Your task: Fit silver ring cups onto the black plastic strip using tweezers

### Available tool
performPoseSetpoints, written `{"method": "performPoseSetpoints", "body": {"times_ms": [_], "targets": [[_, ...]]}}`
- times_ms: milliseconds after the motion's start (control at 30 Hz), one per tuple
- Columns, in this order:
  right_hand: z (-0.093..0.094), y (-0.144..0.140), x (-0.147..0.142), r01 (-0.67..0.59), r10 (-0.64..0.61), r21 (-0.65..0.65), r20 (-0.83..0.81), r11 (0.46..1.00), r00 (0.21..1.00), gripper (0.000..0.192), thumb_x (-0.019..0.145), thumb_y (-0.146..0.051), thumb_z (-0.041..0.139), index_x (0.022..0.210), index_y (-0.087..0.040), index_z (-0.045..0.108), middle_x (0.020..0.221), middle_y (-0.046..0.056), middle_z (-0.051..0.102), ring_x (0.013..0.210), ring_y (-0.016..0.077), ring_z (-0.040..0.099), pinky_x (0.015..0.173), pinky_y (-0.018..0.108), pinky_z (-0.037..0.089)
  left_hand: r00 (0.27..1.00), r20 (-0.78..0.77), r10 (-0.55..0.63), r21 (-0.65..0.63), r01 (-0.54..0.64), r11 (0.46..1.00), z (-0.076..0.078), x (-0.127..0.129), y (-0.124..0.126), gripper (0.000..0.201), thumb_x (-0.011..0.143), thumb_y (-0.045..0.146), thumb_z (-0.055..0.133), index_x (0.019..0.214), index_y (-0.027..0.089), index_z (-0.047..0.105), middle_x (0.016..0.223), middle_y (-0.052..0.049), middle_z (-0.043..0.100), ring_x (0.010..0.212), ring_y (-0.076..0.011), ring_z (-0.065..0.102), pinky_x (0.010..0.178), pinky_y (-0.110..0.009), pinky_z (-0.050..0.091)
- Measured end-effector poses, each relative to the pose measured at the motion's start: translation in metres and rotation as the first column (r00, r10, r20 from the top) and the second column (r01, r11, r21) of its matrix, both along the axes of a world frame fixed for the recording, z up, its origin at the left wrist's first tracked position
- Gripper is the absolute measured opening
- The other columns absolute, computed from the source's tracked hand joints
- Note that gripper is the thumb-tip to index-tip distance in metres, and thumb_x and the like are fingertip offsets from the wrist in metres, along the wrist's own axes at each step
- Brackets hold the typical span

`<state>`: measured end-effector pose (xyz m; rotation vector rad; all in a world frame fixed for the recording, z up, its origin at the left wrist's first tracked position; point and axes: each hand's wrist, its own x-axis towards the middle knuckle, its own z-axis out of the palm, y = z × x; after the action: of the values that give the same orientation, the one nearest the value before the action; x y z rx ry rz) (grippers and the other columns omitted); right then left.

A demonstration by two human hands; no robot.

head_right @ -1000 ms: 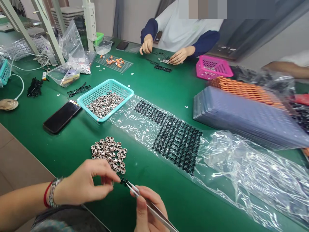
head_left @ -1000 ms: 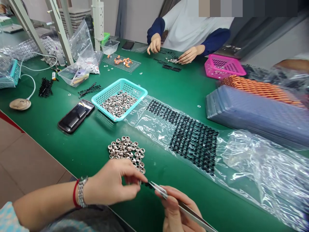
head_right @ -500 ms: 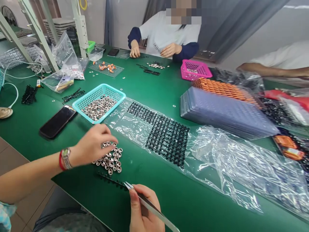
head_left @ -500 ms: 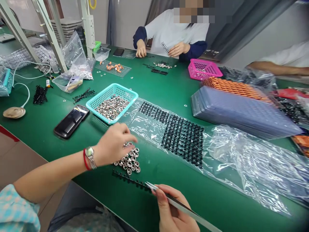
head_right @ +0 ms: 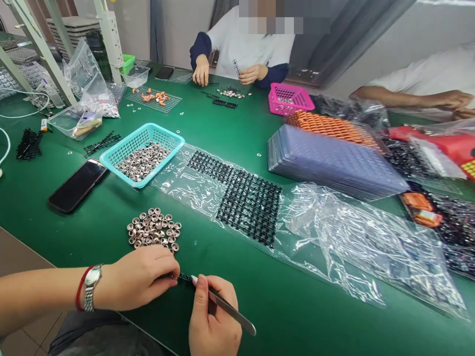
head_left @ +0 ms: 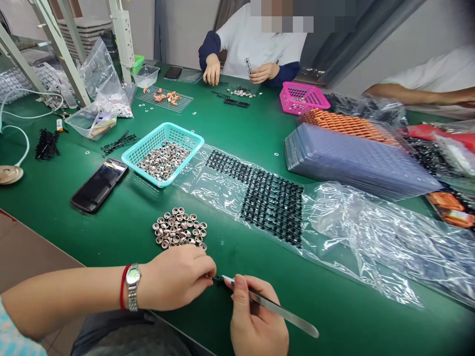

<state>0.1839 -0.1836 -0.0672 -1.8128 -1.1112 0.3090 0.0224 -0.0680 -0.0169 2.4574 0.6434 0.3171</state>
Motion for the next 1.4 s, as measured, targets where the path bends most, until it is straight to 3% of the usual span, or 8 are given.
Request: {"method": "performPoseSetpoints", "body": {"times_ms": [167,467,567,767,933,1133,1267,1400], "targets": [[0.005,0.004,-0.001,-0.044,0.039,0.043,0.103,0.998,0.994,0.022,0.104,-0.037,0.057,0.087,-0.023,0.063,0.078,0.001,0.068,0.067,0.0143,0.067,0.062,0.023,0.048,0.982,0.114,0.152,-0.24,-0.121,0.963,-0.008,-0.016,-0.02,0.016,0.095,0.005,0.063,0.101,0.015,0.075,0.089,-0.005,0.073,0.079,-0.018,0.067,0.072,-0.024,0.051],[0.005,0.006,-0.003,-0.025,0.016,0.073,0.112,0.997,0.994,0.026,0.103,-0.039,0.058,0.083,-0.023,0.063,0.074,-0.001,0.066,0.062,0.0127,0.064,0.059,0.022,0.047,0.965,0.161,0.206,-0.327,-0.145,0.934,-0.013,-0.016,-0.022,0.027,0.097,0.007,0.057,0.107,0.016,0.081,0.095,-0.008,0.073,0.083,-0.0185,0.07,0.076,-0.024,0.055],[0.005,0.003,-0.002,-0.033,0.034,-0.021,0.036,0.999,0.999,0.03,0.102,-0.046,0.058,0.083,-0.024,0.064,0.074,0.0,0.068,0.063,0.0147,0.065,0.059,0.024,0.046,0.962,0.151,0.226,-0.353,-0.161,0.922,-0.015,-0.017,-0.022,0.024,0.096,0.007,0.059,0.103,0.018,0.08,0.096,-0.007,0.075,0.084,-0.0181,0.07,0.079,-0.024,0.056],[0.013,0.001,-0.008,0.086,-0.118,-0.129,-0.265,0.988,0.957,0.044,0.095,-0.066,0.061,0.083,-0.024,0.067,0.079,0.001,0.068,0.075,0.0188,0.064,0.073,0.029,0.049,0.961,0.136,0.24,-0.357,-0.179,0.917,-0.017,-0.016,-0.02,0.019,0.093,0.008,0.062,0.098,0.018,0.077,0.091,-0.005,0.076,0.081,-0.0183,0.07,0.08,-0.026,0.057],[0.016,0.002,-0.009,0.038,-0.08,-0.132,-0.329,0.991,0.941,0.049,0.088,-0.072,0.065,0.081,-0.024,0.07,0.08,0.002,0.068,0.071,0.0177,0.062,0.07,0.029,0.051,0.967,0.14,0.214,-0.354,-0.153,0.923,-0.016,-0.016,-0.018,0.025,0.095,0.007,0.06,0.104,0.018,0.081,0.091,-0.006,0.076,0.082,-0.0184,0.07,0.078,-0.025,0.056],[-0.003,-0.005,0.005,0.046,-0.113,-0.177,-0.395,0.983,0.912,0.051,0.085,-0.072,0.068,0.088,-0.022,0.072,0.086,0.005,0.074,0.074,0.0188,0.067,0.071,0.03,0.053,0.936,0.175,0.307,-0.451,-0.201,0.87,-0.012,-0.018,-0.017,0.023,0.09,0.007,0.065,0.099,0.016,0.084,0.092,-0.008,0.076,0.082,-0.0179,0.072,0.077,-0.024,0.056],[-0.005,-0.003,0.003,0.031,-0.085,-0.124,-0.457,0.992,0.886,0.048,0.087,-0.069,0.069,0.087,-0.021,0.072,0.079,0.003,0.071,0.072,0.0187,0.069,0.07,0.029,0.054,0.923,0.16,0.351,-0.499,-0.231,0.835,-0.009,-0.02,-0.017,0.021,0.087,0.009,0.065,0.096,0.017,0.082,0.096,-0.008,0.076,0.077,-0.0166,0.072,0.07,-0.023,0.056],[0.003,0.005,-0.015,0.177,-0.156,-0.011,-0.533,0.984,0.832,0.045,0.09,-0.067,0.067,0.084,-0.023,0.071,0.076,-0.002,0.064,0.067,0.0136,0.059,0.072,0.026,0.053,0.9,0.233,0.369,-0.494,-0.217,0.842,-0.009,-0.023,-0.014,0.02,0.09,0.014,0.06,0.089,0.021,0.079,0.091,-0.005,0.076,0.082,-0.0177,0.074,0.072,-0.022,0.057]]}}
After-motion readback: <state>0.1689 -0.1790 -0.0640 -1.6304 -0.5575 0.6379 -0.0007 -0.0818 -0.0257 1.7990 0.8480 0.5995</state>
